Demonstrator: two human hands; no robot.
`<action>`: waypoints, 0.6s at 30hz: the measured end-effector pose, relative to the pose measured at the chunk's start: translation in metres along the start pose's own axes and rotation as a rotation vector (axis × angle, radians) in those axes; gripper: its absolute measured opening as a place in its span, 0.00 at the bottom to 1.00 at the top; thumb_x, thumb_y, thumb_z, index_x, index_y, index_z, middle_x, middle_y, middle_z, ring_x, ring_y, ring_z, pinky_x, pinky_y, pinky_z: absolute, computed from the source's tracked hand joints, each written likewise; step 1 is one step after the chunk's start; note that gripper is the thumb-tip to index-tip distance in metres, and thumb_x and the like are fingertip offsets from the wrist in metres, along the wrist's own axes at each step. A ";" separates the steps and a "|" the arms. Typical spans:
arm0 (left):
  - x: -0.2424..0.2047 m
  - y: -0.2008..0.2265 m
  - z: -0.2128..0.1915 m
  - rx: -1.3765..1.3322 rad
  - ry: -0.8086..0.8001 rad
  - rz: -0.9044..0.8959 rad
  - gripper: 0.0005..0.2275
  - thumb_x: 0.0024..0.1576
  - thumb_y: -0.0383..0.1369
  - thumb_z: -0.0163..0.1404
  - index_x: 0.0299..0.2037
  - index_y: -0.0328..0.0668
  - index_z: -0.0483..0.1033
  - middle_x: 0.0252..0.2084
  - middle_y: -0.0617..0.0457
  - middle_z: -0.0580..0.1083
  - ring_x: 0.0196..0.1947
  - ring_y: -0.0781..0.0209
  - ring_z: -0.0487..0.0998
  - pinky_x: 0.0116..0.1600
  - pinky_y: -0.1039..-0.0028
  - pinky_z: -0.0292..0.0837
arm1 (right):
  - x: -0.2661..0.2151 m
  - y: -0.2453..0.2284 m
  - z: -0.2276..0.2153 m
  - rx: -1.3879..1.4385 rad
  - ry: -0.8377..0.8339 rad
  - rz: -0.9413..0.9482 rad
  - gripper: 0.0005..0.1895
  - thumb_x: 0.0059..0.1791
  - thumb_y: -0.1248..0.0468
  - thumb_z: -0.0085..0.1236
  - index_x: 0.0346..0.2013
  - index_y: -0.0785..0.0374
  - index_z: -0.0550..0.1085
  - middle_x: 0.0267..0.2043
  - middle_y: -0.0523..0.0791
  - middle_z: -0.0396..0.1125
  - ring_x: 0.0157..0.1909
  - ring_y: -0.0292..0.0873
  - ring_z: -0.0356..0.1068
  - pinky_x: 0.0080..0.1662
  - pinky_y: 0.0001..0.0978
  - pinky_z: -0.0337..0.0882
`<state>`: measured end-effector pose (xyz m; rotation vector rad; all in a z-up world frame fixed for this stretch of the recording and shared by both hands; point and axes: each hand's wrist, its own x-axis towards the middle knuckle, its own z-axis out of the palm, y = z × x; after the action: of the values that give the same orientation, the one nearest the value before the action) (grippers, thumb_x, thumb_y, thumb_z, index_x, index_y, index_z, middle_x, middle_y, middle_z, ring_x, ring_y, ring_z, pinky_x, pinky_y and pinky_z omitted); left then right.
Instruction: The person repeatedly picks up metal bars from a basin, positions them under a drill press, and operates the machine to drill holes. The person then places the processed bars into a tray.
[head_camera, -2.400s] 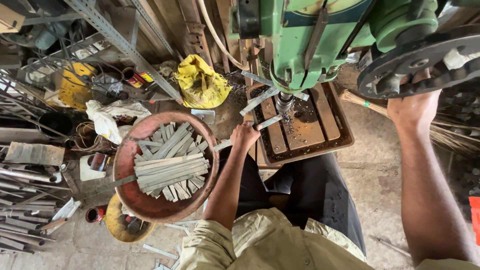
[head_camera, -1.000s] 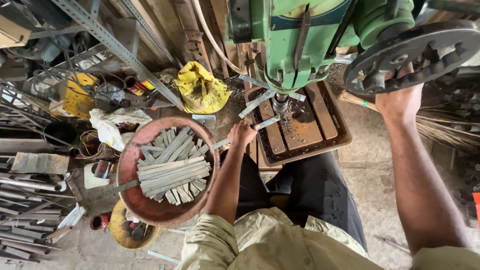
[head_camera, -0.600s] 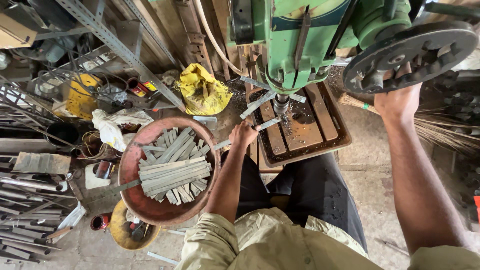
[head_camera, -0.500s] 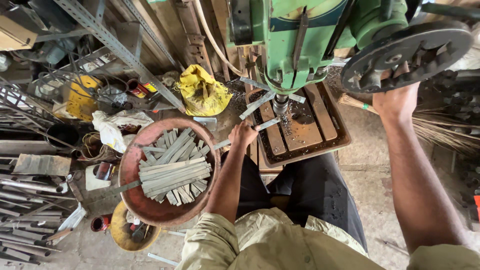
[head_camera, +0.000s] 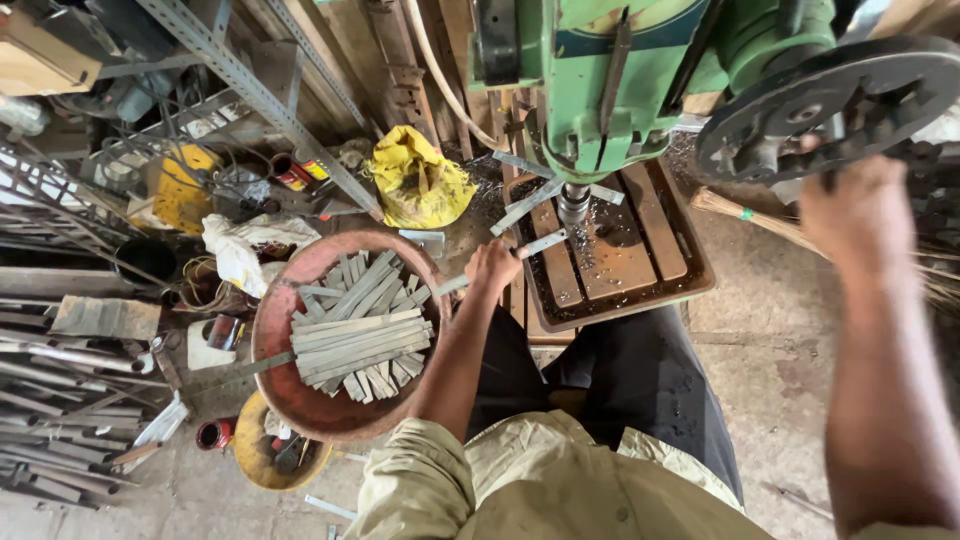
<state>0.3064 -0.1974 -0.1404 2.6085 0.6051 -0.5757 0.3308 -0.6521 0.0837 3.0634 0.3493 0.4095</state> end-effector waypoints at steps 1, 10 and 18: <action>-0.005 -0.004 -0.009 0.032 0.033 0.019 0.14 0.64 0.47 0.49 0.44 0.46 0.76 0.25 0.59 0.69 0.21 0.68 0.68 0.22 0.75 0.65 | -0.012 0.027 0.004 -0.566 0.082 -0.331 0.26 0.55 0.69 0.50 0.68 0.68 0.74 0.36 0.57 0.71 0.40 0.54 0.72 0.43 0.46 0.71; -0.081 -0.083 -0.120 0.153 1.006 0.474 0.18 0.48 0.27 0.53 0.51 0.42 0.76 0.45 0.47 0.80 0.44 0.53 0.82 0.49 0.59 0.75 | 0.017 0.089 0.082 -0.240 0.037 -0.273 0.16 0.59 0.65 0.48 0.58 0.69 0.75 0.32 0.55 0.70 0.33 0.56 0.70 0.40 0.46 0.69; -0.132 -0.145 -0.060 0.264 0.714 0.257 0.19 0.48 0.23 0.54 0.51 0.50 0.79 0.43 0.52 0.82 0.44 0.55 0.80 0.52 0.57 0.71 | 0.016 0.105 0.115 -0.119 0.257 -0.308 0.11 0.68 0.65 0.46 0.49 0.69 0.74 0.36 0.55 0.67 0.35 0.54 0.68 0.39 0.42 0.65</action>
<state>0.1455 -0.0923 -0.0689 3.0601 0.3900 0.4102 0.3992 -0.7506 -0.0167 2.7783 0.7622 0.7736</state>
